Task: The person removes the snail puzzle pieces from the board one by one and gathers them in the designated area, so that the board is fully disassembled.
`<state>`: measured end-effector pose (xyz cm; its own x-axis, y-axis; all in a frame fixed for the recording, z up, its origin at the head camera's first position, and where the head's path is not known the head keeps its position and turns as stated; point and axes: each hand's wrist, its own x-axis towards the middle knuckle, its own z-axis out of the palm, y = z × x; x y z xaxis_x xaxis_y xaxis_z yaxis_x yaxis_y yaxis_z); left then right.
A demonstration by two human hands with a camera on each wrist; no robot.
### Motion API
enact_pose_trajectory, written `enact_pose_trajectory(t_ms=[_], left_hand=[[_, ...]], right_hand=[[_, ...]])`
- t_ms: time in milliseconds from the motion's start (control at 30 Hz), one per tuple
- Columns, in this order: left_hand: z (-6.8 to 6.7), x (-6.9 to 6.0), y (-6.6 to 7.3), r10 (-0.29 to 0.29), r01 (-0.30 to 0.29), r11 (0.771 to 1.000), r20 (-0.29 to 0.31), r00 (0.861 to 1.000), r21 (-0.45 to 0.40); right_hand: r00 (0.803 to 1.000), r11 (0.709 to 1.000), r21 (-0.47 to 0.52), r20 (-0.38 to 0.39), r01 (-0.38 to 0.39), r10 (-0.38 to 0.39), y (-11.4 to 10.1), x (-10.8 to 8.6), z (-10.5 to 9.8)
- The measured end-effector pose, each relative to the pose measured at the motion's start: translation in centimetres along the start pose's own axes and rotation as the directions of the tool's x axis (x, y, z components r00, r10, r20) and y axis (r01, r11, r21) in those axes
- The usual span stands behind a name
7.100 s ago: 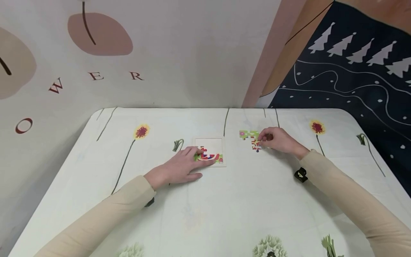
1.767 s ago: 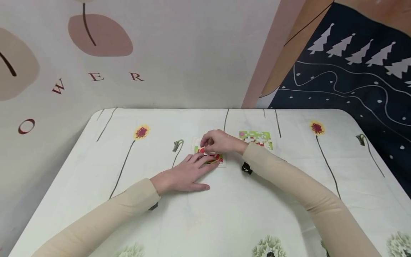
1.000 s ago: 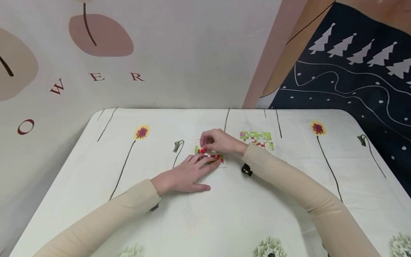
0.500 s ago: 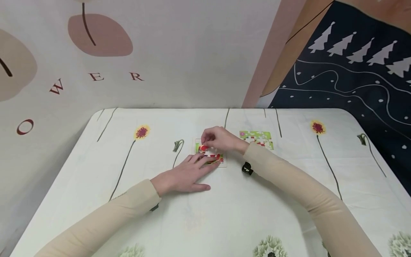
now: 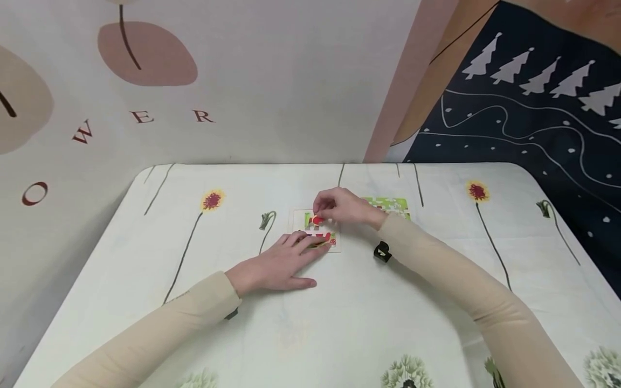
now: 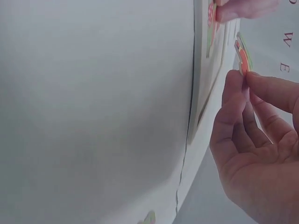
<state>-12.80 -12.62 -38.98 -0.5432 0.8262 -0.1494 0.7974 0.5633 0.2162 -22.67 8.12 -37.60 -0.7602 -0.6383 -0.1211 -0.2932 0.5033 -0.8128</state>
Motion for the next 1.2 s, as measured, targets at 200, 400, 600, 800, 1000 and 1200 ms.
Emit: enact_pose_trajectory(t_ms=[200,400,600,800,1000,1200], left_hand=[[0.0,0.0,-0.1,0.000,0.000,1.000,0.002,1.000,-0.014],[0.0,-0.1,0.0,-0.005,0.006,1.000,0.006,1.000,-0.027],[0.0,0.0,-0.1,-0.011,0.011,0.999,0.009,1.000,-0.042],[0.1,-0.1,-0.1,-0.015,0.015,0.998,-0.005,1.000,-0.059],[0.1,-0.1,-0.2,-0.011,0.010,0.998,-0.025,1.000,-0.061],[0.1,0.1,-0.2,-0.010,0.009,0.998,-0.021,1.000,-0.064]], right_hand=[[1.000,1.000,-0.007,-0.017,0.022,-0.022,0.3,-0.6,-0.9],[0.999,0.999,-0.019,-0.035,0.037,-0.038,0.5,-1.4,-1.7],[0.998,0.998,-0.029,-0.034,0.059,-0.060,0.4,-1.9,-2.4],[0.998,0.999,-0.019,-0.046,0.044,-0.045,0.6,-2.5,-2.8],[0.998,0.999,-0.007,-0.045,0.053,-0.053,1.0,-3.0,-3.4],[0.997,0.998,0.007,-0.056,0.056,-0.056,1.4,-3.6,-3.8]])
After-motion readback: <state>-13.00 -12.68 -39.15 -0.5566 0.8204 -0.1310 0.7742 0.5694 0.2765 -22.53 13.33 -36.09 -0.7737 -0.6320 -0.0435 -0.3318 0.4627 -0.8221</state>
